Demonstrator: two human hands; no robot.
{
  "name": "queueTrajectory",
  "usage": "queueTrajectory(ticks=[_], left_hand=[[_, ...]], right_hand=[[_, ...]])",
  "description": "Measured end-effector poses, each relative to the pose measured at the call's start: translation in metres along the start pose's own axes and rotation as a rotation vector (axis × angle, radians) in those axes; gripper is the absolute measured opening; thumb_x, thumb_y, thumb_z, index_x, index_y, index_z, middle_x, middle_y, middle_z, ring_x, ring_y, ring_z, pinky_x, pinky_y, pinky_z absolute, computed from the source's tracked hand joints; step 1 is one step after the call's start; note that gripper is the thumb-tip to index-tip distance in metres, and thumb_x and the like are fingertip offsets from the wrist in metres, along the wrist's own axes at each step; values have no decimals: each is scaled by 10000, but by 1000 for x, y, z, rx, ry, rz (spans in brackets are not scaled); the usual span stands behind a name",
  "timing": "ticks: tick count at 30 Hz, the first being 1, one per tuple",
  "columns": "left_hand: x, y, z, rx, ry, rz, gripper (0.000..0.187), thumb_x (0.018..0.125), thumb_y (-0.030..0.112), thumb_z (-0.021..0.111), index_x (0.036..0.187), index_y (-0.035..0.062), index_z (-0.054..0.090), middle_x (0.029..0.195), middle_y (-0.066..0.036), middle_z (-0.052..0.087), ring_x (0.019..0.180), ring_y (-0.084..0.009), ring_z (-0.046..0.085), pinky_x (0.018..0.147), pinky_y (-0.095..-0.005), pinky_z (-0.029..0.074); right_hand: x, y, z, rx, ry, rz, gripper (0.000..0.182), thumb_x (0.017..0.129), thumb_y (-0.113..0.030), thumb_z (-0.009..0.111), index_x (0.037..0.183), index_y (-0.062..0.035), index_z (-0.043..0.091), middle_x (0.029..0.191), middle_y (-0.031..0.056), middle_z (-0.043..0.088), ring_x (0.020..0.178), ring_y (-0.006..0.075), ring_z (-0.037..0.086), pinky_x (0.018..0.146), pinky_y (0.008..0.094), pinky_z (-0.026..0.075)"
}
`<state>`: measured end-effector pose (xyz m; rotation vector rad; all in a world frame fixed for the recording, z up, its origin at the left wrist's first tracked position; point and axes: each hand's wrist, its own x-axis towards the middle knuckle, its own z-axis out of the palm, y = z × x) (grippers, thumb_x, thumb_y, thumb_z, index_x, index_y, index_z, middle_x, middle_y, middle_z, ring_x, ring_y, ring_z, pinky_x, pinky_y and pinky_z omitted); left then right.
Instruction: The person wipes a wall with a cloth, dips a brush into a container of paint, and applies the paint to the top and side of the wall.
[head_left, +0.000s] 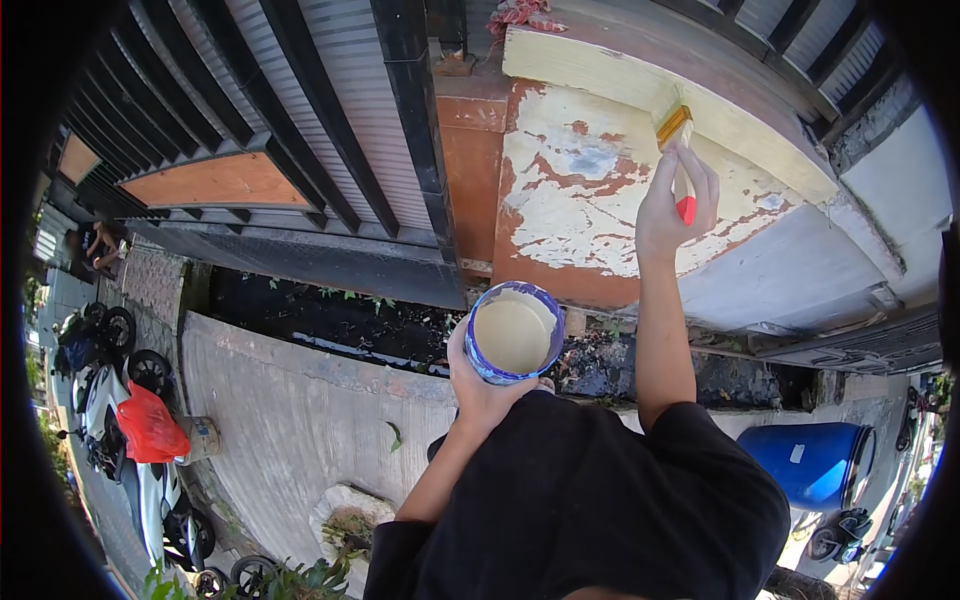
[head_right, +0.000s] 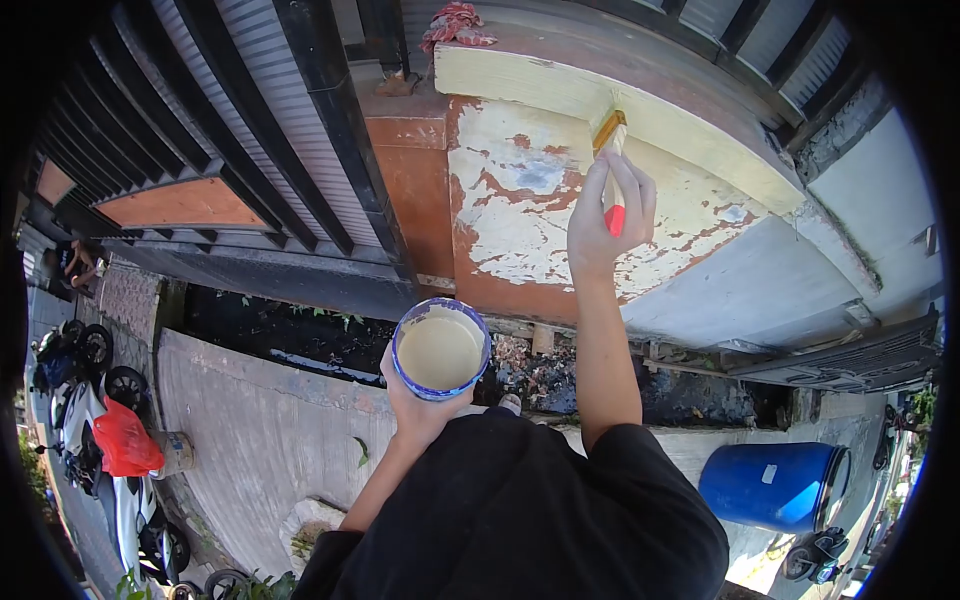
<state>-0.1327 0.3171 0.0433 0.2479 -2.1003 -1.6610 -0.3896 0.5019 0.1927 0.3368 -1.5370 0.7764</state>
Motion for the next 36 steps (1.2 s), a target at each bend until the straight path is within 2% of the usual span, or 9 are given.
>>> queueTrajectory(ticks=[4, 9, 11, 12, 14, 24, 29, 32, 36], left_hand=[[0, 1, -8, -5, 26, -35, 1249, 533, 212, 1040, 1532, -13, 325, 1451, -204, 514, 1347, -339, 550, 1165, -453, 432], [-3, 3, -18, 5, 76, -51, 1236, 535, 186, 1026, 1533, -15, 324, 1448, -199, 515, 1347, -327, 549, 1165, -446, 433], [-3, 3, -23, 52, 62, -41, 1206, 631, 209, 1013, 1536, -14, 248, 1453, -198, 493, 1347, -291, 546, 1138, -432, 441], [-2, 4, -23, 51, 63, -39, 1206, 631, 209, 1013, 1536, -14, 248, 1453, -198, 493, 1347, -291, 546, 1138, -432, 441], [-1, 9, -24, 10, 135, -84, 1214, 570, 189, 1013, 1537, -22, 310, 1453, -197, 505, 1345, -316, 549, 1156, -441, 438], [-1, 13, -22, -8, 140, -55, 1195, 613, 196, 997, 1536, -33, 273, 1448, -200, 496, 1341, -301, 549, 1147, -433, 434], [-3, 9, -20, -26, 131, -55, 1180, 624, 210, 1004, 1527, -40, 287, 1440, -199, 506, 1324, -299, 561, 1138, -430, 441], [-2, 15, -17, -29, 123, -63, 1186, 624, 223, 1011, 1526, -44, 290, 1436, -200, 512, 1320, -298, 565, 1130, -428, 447], [-1, 15, -14, -13, 115, -67, 1179, 621, 224, 1011, 1523, -47, 302, 1432, -203, 517, 1317, -299, 569, 1124, -427, 452]], right_hand=[[-3, -22, 45, -73, -16, -30, 202, 875, 43, 773, 1066, -19, 791, 950, 130, 729, 822, 252, 714, 747, 353, 574], [-14, -52, 102, -140, -41, -134, 260, 794, -58, 835, 1045, -119, 815, 879, 79, 665, 745, 241, 664, 657, 367, 532], [-17, -65, 113, -118, -42, -119, 274, 774, -68, 844, 1040, -126, 817, 875, 73, 657, 744, 244, 662, 658, 372, 532], [-18, -69, 117, -98, -47, -101, 288, 754, -78, 852, 1035, -133, 819, 871, 66, 649, 744, 246, 659, 659, 377, 533], [-23, -72, 128, -113, -45, -122, 305, 733, -83, 859, 1032, -127, 819, 865, 57, 638, 742, 240, 659, 653, 372, 531], [-39, -105, 144, 92, -140, -133, 353, 710, -37, 850, 1055, -92, 800, 879, 73, 604, 761, 252, 659, 649, 379, 534], [-40, -110, 124, 195, -144, -102, 232, 802, -10, 821, 1028, -60, 804, 894, 91, 650, 742, 243, 675, 646, 344, 543], [-27, -104, 119, 323, -181, -74, 248, 793, -1, 808, 1035, -50, 792, 882, 106, 643, 814, 285, 690, 690, 391, 561], [-8, -76, 115, 448, -213, 11, 214, 818, 10, 800, 1026, -42, 795, 891, 132, 693, 806, 283, 710, 704, 373, 564]])
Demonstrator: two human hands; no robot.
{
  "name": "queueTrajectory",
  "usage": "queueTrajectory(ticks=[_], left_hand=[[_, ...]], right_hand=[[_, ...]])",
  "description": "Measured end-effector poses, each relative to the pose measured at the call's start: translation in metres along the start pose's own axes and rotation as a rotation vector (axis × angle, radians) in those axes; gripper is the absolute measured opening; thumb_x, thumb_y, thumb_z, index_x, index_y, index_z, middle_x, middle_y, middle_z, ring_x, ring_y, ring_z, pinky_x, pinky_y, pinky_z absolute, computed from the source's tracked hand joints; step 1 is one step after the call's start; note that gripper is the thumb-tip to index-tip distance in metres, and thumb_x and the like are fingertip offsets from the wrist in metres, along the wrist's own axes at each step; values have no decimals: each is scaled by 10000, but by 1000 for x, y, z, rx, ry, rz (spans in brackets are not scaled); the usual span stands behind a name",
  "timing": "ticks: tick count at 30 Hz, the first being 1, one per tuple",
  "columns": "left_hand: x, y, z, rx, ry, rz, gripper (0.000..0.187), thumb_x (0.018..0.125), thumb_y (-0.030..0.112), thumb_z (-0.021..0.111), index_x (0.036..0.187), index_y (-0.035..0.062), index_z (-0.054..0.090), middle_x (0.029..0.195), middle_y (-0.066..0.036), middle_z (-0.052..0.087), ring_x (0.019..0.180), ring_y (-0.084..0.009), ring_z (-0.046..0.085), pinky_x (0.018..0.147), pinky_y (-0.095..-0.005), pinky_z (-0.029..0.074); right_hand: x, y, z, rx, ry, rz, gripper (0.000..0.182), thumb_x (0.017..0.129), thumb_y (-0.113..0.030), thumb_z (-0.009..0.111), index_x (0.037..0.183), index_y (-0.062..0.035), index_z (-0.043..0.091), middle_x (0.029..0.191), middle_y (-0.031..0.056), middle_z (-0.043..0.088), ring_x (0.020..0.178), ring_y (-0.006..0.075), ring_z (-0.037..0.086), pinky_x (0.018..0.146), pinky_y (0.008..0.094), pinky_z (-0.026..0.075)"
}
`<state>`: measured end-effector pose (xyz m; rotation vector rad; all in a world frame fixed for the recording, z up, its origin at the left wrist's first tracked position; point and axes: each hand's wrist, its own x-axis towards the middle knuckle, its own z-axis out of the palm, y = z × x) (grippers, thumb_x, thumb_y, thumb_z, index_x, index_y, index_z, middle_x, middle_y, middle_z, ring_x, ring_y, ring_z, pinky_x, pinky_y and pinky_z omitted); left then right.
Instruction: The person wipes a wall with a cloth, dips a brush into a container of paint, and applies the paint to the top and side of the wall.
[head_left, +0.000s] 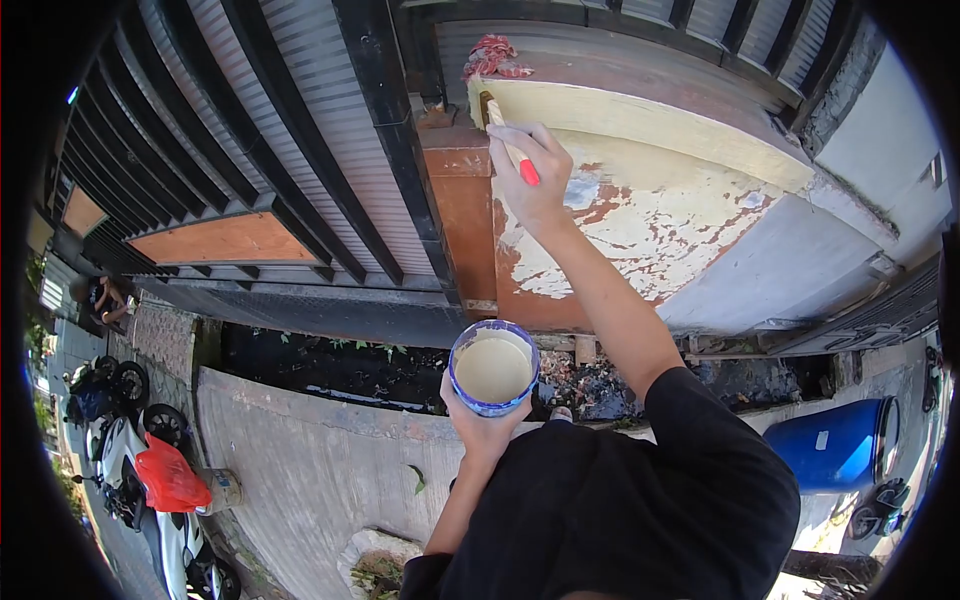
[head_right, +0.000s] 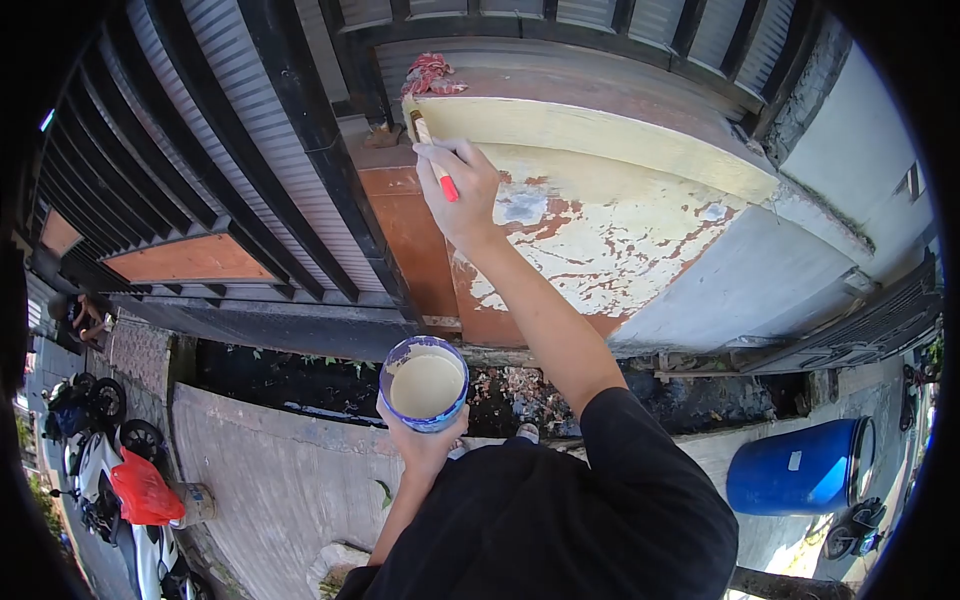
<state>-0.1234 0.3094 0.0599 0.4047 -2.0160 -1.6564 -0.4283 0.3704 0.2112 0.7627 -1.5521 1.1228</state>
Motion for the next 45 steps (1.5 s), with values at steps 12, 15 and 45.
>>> queueTrajectory(ticks=[12, 15, 45], left_hand=[[7, -3, 7, -2, 22, -14, 1162, 621, 259, 1014, 1513, -44, 333, 1415, -202, 540, 1306, -302, 581, 1112, -428, 463], [11, -4, 9, -5, 24, 28, 1173, 619, 261, 1017, 1516, -45, 325, 1412, -205, 541, 1307, -302, 582, 1112, -428, 463], [10, -4, 10, 44, -32, 8, 1214, 632, 206, 1005, 1538, -12, 227, 1435, -202, 491, 1330, -288, 550, 1122, -425, 451]], right_hand=[[-2, 4, -24, 119, -44, 99, 200, 862, 39, 788, 1052, -23, 803, 961, 123, 760, 847, 224, 742, 753, 318, 565], [3, 17, -28, 140, -3, 246, 154, 889, 33, 784, 1036, -2, 811, 1021, 120, 786, 934, 202, 745, 858, 308, 551], [-2, 0, -54, 131, 3, 343, 122, 939, -11, 769, 1055, -2, 805, 1010, 99, 789, 957, 175, 727, 896, 306, 537]])
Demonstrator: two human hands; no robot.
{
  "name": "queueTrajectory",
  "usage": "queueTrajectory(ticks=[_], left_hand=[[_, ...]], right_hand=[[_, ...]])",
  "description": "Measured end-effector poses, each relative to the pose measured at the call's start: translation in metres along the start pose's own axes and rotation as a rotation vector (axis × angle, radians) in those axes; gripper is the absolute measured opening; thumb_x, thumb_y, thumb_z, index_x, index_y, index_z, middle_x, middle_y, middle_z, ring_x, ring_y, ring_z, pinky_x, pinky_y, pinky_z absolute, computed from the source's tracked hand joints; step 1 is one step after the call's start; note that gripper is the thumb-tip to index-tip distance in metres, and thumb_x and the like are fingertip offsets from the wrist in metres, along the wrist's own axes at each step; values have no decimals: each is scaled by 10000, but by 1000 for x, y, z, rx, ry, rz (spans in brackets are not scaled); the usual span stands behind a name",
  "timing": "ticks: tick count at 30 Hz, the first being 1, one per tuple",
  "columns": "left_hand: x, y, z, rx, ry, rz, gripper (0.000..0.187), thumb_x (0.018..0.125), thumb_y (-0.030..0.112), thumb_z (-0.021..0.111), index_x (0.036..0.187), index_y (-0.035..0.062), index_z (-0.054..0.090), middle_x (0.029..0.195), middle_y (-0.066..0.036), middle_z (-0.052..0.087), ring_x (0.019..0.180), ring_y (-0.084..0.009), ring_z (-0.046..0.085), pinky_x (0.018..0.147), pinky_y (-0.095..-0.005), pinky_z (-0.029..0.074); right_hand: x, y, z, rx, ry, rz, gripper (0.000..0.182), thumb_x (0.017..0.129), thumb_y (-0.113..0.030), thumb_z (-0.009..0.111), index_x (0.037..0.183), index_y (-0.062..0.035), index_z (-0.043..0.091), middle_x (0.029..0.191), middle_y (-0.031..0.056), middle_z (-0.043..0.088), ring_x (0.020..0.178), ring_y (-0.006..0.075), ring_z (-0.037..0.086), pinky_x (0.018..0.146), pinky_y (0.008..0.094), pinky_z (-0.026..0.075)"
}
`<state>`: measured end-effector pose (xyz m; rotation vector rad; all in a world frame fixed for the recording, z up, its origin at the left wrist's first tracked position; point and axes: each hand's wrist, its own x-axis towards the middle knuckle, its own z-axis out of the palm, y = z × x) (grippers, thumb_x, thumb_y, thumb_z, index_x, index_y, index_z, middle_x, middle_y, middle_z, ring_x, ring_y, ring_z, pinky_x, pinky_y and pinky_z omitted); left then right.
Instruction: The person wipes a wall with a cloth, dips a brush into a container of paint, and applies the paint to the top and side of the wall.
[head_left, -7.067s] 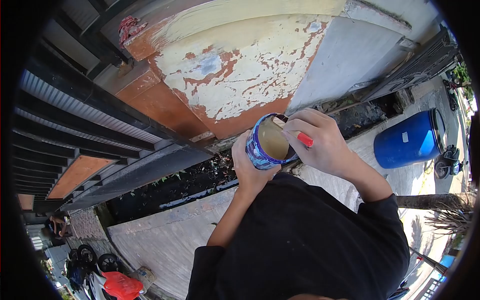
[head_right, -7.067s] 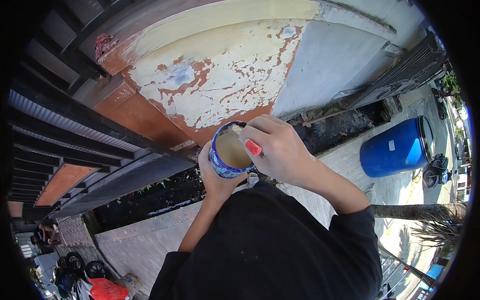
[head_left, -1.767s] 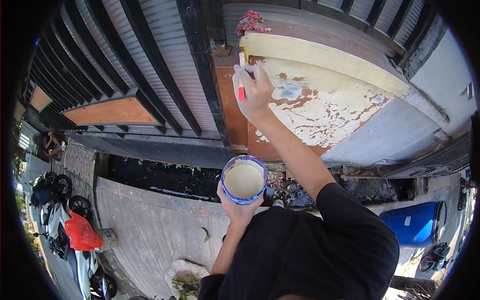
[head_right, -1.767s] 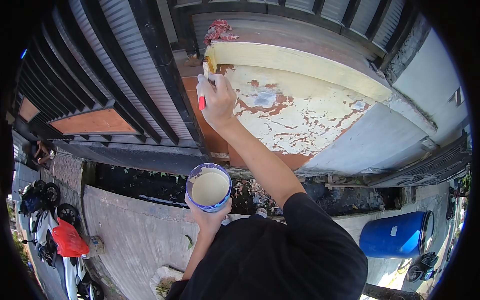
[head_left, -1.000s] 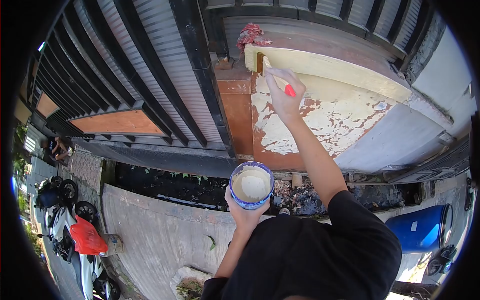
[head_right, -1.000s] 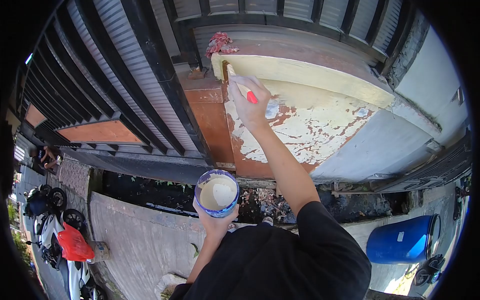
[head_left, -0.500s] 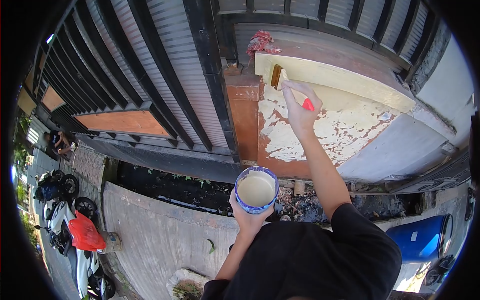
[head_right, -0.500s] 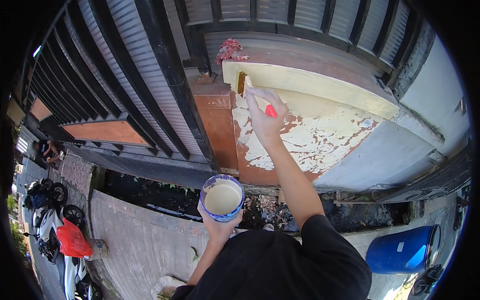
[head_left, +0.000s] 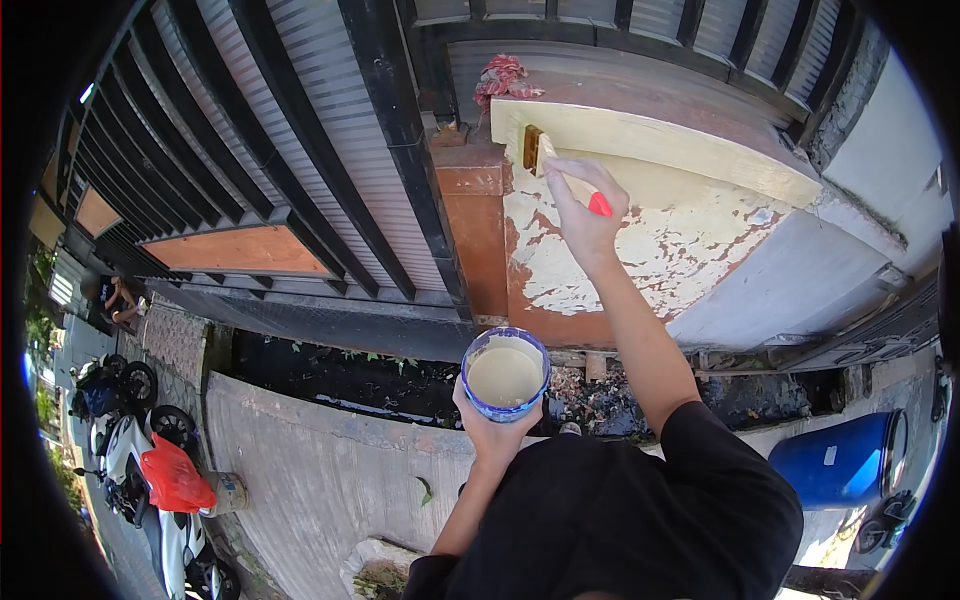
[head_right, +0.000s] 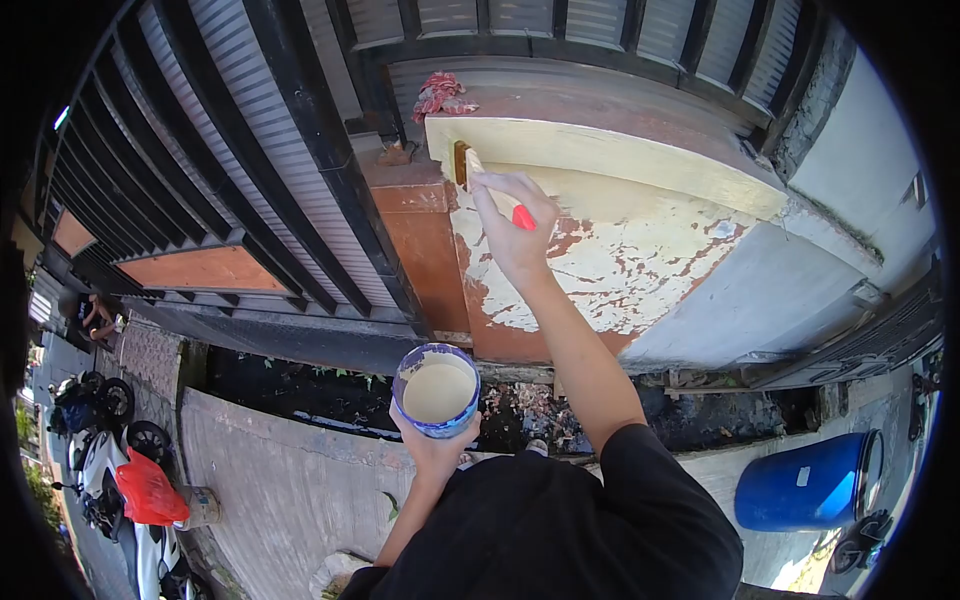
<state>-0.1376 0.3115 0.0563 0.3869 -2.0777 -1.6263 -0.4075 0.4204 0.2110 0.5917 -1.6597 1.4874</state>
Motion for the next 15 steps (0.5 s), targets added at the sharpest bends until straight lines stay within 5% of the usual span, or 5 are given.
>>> queueTrajectory(ticks=[4, 11, 15], left_hand=[[2, -2, 7, -35, -7, 25, 1213, 630, 196, 1004, 1536, -11, 225, 1438, -202, 487, 1329, -287, 550, 1122, -427, 450], [-1, 2, 2, -28, -26, 10, 1187, 625, 169, 998, 1516, 0, 233, 1446, -200, 473, 1319, -284, 551, 1119, -428, 450], [0, -1, 3, -37, -26, 20, 1180, 627, 169, 997, 1514, 3, 237, 1445, -197, 469, 1317, -283, 552, 1116, -429, 454]], right_hand=[[13, 12, 9, 23, -52, -8, 122, 941, -10, 761, 1053, 0, 806, 1016, 109, 791, 958, 182, 728, 921, 306, 534], [15, 14, -98, -150, 285, 202, 106, 939, -4, 777, 1038, -12, 813, 1018, 98, 793, 909, 150, 726, 856, 287, 546], [-3, 4, -98, -239, 242, -25, 118, 903, 38, 788, 1014, 2, 800, 986, 128, 785, 904, 181, 744, 837, 299, 564]])
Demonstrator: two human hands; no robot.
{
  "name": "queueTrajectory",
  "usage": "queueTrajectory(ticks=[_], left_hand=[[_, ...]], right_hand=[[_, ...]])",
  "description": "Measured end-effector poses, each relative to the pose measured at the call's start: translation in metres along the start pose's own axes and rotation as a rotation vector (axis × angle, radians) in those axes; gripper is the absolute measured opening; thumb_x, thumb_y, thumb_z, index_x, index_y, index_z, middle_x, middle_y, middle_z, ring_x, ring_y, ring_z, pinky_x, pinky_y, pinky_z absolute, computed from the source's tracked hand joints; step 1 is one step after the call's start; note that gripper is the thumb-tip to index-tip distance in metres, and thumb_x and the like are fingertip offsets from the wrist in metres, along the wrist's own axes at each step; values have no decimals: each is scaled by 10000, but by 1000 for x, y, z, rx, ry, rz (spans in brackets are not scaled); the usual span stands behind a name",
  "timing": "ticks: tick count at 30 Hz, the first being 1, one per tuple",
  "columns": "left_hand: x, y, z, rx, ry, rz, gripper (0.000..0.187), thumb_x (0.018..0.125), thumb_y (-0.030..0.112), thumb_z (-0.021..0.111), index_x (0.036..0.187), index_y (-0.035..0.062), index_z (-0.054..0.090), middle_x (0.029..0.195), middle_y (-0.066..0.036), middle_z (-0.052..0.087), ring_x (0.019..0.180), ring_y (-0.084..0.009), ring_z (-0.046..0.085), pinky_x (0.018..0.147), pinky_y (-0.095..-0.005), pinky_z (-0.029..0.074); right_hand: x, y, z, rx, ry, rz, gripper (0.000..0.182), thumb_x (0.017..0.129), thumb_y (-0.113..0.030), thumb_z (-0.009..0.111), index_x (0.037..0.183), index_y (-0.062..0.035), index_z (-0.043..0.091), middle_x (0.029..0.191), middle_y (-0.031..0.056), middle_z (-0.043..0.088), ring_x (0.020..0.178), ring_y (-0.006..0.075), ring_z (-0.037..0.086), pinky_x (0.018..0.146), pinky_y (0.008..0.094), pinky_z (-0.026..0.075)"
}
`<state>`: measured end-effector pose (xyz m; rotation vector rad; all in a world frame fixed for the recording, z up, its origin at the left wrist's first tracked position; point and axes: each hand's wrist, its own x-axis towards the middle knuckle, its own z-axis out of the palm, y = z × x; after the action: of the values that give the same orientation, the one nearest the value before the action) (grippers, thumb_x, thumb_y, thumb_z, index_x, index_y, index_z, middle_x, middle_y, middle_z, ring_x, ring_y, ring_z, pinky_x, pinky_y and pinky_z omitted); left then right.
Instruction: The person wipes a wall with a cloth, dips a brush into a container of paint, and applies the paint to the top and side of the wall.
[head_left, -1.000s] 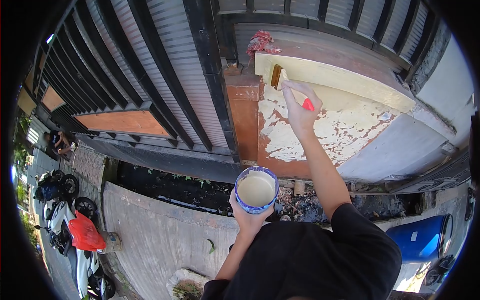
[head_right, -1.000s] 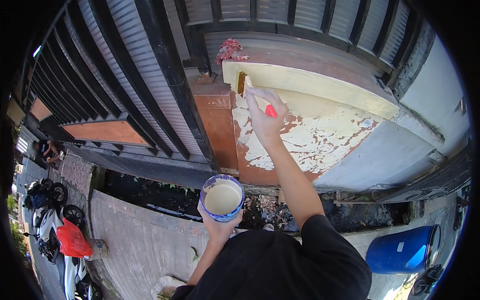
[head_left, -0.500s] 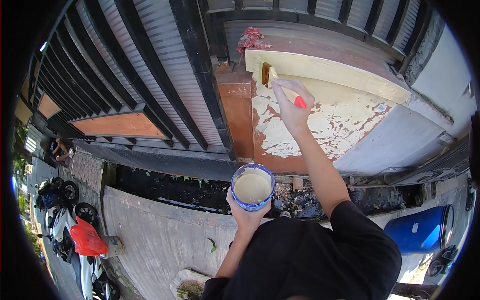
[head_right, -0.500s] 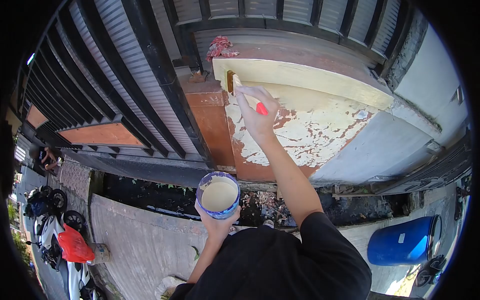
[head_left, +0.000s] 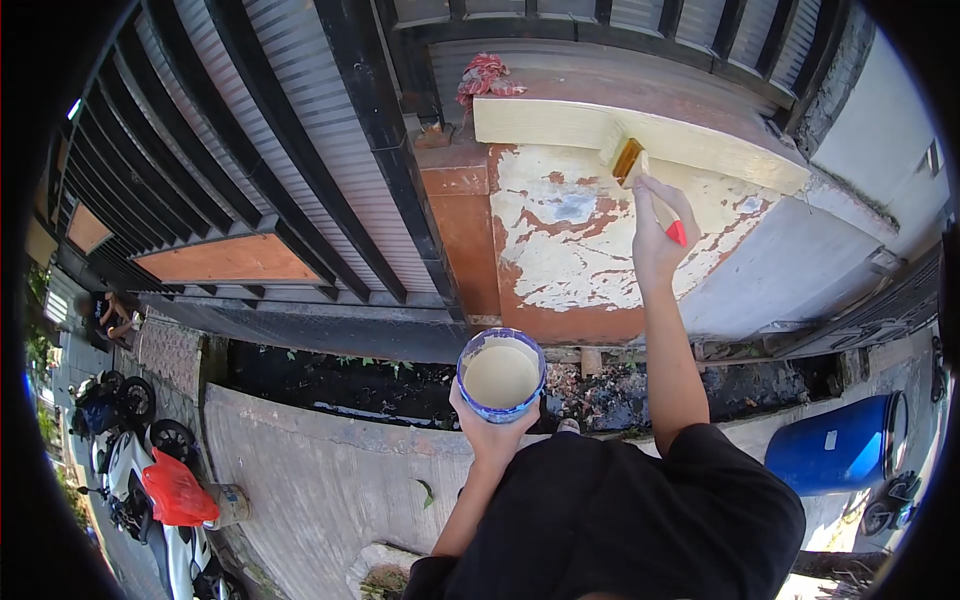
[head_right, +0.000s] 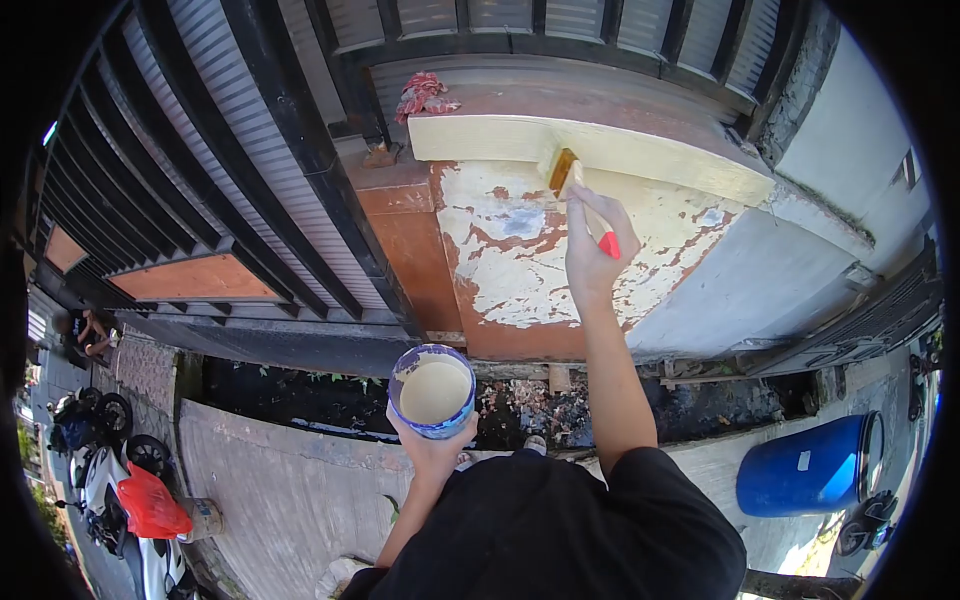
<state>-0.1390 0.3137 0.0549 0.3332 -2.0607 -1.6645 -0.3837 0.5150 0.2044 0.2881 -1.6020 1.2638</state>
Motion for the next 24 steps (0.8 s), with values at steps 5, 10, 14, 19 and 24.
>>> queueTrajectory(ticks=[5, 10, 14, 19, 24], left_hand=[[-1, 0, 7, -142, 33, -18, 1188, 612, 227, 1016, 1524, -21, 297, 1418, -195, 540, 1297, -286, 591, 1112, -419, 467], [0, 2, 8, -108, 11, 28, 1190, 610, 227, 1018, 1524, -19, 296, 1417, -192, 539, 1298, -288, 589, 1113, -416, 466], [-1, 1, 6, -123, -13, -12, 1181, 611, 228, 1019, 1518, -21, 305, 1415, -194, 539, 1297, -289, 590, 1111, -418, 467], [-2, -2, -1, -111, -10, 12, 1173, 614, 220, 1017, 1514, -30, 307, 1413, -197, 538, 1297, -291, 590, 1108, -419, 468], [-4, 3, -10, -93, 9, 25, 1172, 622, 205, 1011, 1517, -32, 293, 1413, -196, 529, 1299, -290, 583, 1107, -422, 466]], right_hand=[[-23, -24, 91, 226, -322, -168, 168, 862, 41, 794, 1021, -12, 797, 997, 131, 768, 901, 247, 753, 817, 316, 569], [-1, 6, 87, 225, -345, -141, 148, 904, 19, 770, 1043, -17, 806, 1014, 116, 781, 930, 212, 749, 846, 310, 561], [22, 31, 16, 66, -179, -71, 130, 926, -8, 780, 1053, 3, 806, 1031, 106, 789, 957, 195, 739, 906, 321, 548], [35, 62, -61, -117, 73, -46, 143, 905, 26, 781, 1046, 9, 800, 1010, 125, 794, 934, 198, 744, 888, 309, 555], [23, 41, -81, -325, 191, -155, 167, 896, 39, 774, 1054, -7, 798, 963, 123, 776, 870, 211, 740, 819, 325, 571]])
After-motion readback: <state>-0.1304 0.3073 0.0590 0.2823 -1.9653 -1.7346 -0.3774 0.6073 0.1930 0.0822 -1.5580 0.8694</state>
